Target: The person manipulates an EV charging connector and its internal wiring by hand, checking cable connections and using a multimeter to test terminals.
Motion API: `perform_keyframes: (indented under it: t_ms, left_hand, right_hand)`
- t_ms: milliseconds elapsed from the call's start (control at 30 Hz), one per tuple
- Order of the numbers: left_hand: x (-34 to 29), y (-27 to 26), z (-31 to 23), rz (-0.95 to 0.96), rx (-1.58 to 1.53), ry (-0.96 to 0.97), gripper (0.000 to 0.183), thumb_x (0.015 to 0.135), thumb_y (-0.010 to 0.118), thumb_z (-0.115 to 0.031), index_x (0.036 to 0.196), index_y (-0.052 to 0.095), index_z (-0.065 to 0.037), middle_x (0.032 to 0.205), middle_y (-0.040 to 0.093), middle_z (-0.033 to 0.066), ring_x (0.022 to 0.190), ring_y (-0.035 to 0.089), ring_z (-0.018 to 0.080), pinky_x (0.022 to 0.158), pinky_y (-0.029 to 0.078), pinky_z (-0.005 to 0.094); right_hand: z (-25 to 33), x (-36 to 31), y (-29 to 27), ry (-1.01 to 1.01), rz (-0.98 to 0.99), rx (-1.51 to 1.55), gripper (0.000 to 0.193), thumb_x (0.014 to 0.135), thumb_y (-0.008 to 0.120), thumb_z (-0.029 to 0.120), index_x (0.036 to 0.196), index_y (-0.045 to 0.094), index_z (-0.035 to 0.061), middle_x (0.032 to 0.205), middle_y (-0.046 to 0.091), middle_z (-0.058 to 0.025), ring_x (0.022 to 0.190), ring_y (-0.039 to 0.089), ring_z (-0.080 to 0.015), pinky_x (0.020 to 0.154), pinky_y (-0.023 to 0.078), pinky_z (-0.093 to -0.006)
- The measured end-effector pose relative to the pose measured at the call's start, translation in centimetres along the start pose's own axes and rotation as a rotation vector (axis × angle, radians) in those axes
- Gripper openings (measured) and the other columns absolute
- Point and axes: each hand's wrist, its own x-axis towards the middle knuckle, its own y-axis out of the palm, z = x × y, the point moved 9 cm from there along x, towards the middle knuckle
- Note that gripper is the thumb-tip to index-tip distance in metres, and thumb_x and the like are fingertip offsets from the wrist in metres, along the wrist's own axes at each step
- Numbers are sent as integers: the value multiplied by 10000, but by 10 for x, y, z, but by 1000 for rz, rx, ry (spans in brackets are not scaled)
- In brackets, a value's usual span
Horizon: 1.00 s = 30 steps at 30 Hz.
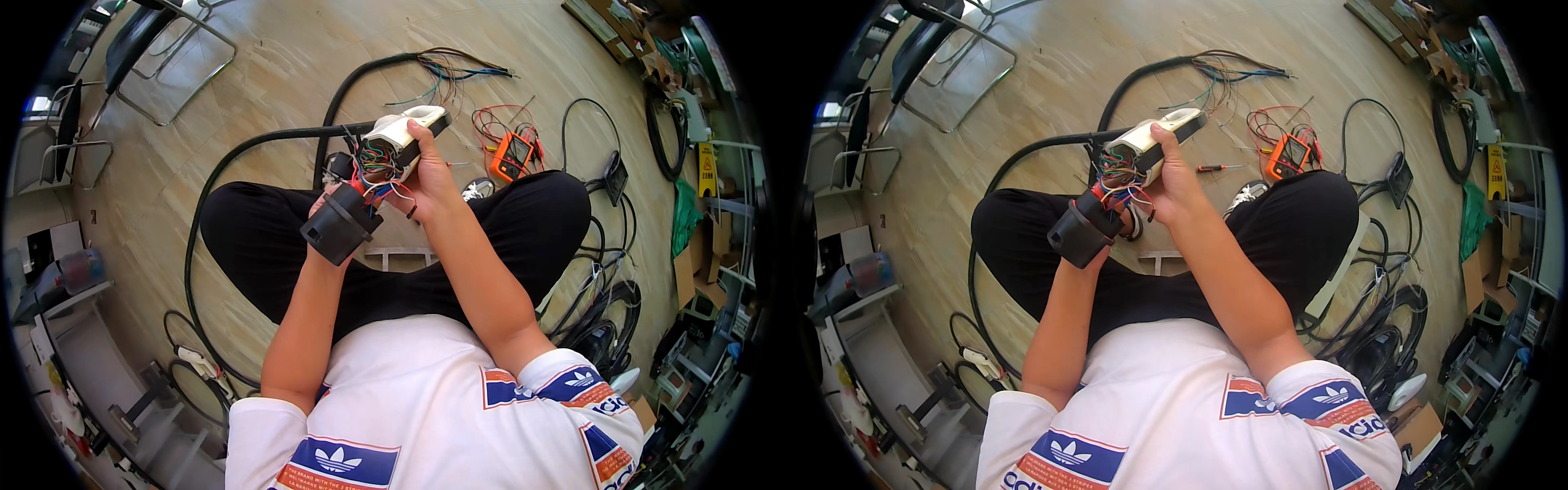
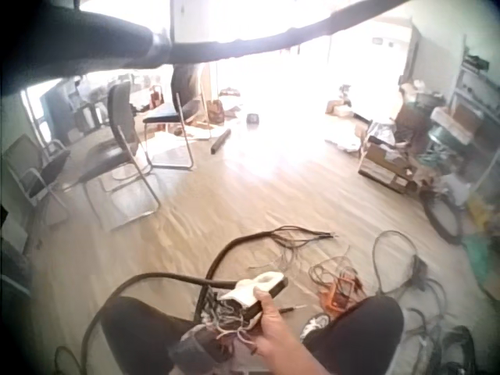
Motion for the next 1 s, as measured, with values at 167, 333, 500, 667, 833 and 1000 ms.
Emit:
perform_keyframes:
  t_ms: [167, 333, 500, 667, 833, 1000]
  left_hand:
    - [-13, 18, 0, -118, 107, -11, 153, 995, 567, -80, 978, 666, 35, 916, 718, 126, 783, 719, 222, 711, 628, 353]
    - [-23, 6, -5, -198, 239, 65, 171, 1007, 568, -98, 967, 668, 35, 906, 713, 108, 752, 695, 169, 693, 605, 301]
    - [-27, 7, -8, -212, 252, 47, 171, 998, 582, -103, 949, 671, 35, 876, 720, 109, 729, 688, 153, 670, 594, 286]
    - [-24, 1, -8, -328, 345, 46, 180, 993, 594, -104, 920, 679, 37, 851, 724, 132, 691, 711, 195, 640, 614, 314]
    - [-15, 16, -1, -250, 476, 11, 174, 979, 648, -152, 939, 662, 17, 904, 718, 125, 745, 708, 164, 678, 590, 285]
    - [-17, 25, 8, -181, 532, -147, 190, 981, 657, -193, 980, 670, -4, 924, 714, 104, 792, 704, 140, 686, 565, 261]
  right_hand:
    - [6, -6, -25, 44, -19, -63, 654, 866, 696, 504, 1288, 519, 37, 1137, 634, -210, 1021, 659, -377, 900, 559, -517]
    - [7, -12, -26, 42, -61, -38, 653, 866, 700, 482, 1312, 522, 40, 1161, 619, -215, 1033, 646, -414, 909, 550, -541]
    - [8, -17, -29, 21, -78, -35, 659, 873, 699, 456, 1349, 507, 42, 1183, 615, -228, 1054, 642, -420, 921, 541, -562]
    - [9, -24, -38, 23, -99, -63, 709, 881, 688, 456, 1404, 460, 35, 1205, 606, -255, 1062, 640, -422, 922, 535, -576]
    - [14, -39, -31, 33, -47, -77, 673, 879, 696, 438, 1365, 467, 34, 1136, 626, -194, 985, 670, -345, 787, 595, -487]
    - [20, -44, -43, 19, -187, 10, 787, 866, 649, 566, 1398, 437, 26, 1149, 623, -242, 999, 675, -381, 763, 608, -474]
